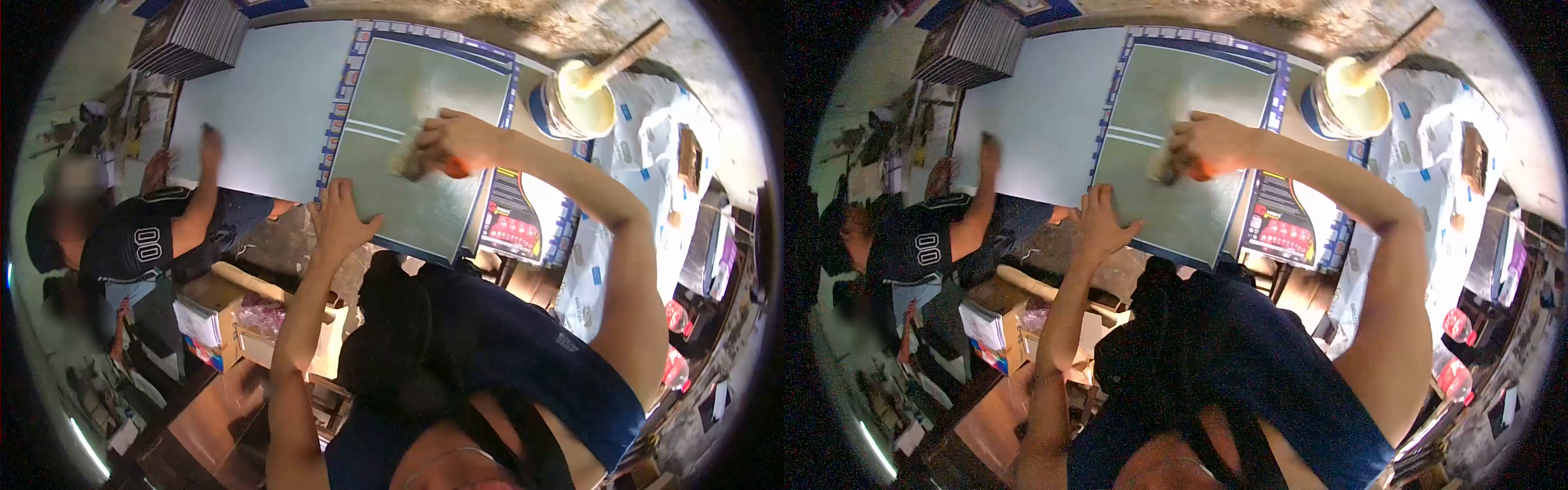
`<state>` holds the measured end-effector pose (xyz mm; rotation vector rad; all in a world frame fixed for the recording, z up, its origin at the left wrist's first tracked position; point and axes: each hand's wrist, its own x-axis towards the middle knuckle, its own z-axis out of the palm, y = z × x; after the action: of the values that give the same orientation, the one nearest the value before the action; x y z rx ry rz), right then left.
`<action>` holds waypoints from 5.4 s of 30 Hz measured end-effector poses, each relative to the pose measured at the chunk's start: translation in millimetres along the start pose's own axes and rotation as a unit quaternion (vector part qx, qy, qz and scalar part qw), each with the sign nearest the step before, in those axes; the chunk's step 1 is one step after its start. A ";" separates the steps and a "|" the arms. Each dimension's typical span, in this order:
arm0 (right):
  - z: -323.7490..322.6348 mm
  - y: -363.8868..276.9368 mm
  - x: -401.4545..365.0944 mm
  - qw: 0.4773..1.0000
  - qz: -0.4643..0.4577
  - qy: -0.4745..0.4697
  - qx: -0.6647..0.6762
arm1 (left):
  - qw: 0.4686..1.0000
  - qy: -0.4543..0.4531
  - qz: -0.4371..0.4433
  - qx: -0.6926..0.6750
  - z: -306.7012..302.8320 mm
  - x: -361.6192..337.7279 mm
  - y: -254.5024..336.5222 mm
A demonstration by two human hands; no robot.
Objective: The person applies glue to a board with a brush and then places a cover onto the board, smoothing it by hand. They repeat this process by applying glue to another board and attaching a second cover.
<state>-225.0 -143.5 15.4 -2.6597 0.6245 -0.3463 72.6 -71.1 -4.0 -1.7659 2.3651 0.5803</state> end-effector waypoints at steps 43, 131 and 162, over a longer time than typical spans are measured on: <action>132.6 -415.3 -184.6 0.192 0.534 0.807 0.165 | 0.961 0.147 -0.108 -0.208 48.8 264.2 -452.4; 101.6 -183.8 3.6 0.521 0.726 0.443 -0.073 | 0.921 0.036 0.387 -0.011 26.4 43.3 -90.0; 54.9 -181.5 10.7 0.687 0.537 0.481 0.090 | 0.943 -0.003 0.330 -0.036 24.3 -18.8 -50.3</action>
<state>-130.3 18.6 44.0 -1.2880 2.1038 -1.2946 122.9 -57.1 -31.3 -0.9389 2.9455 0.7421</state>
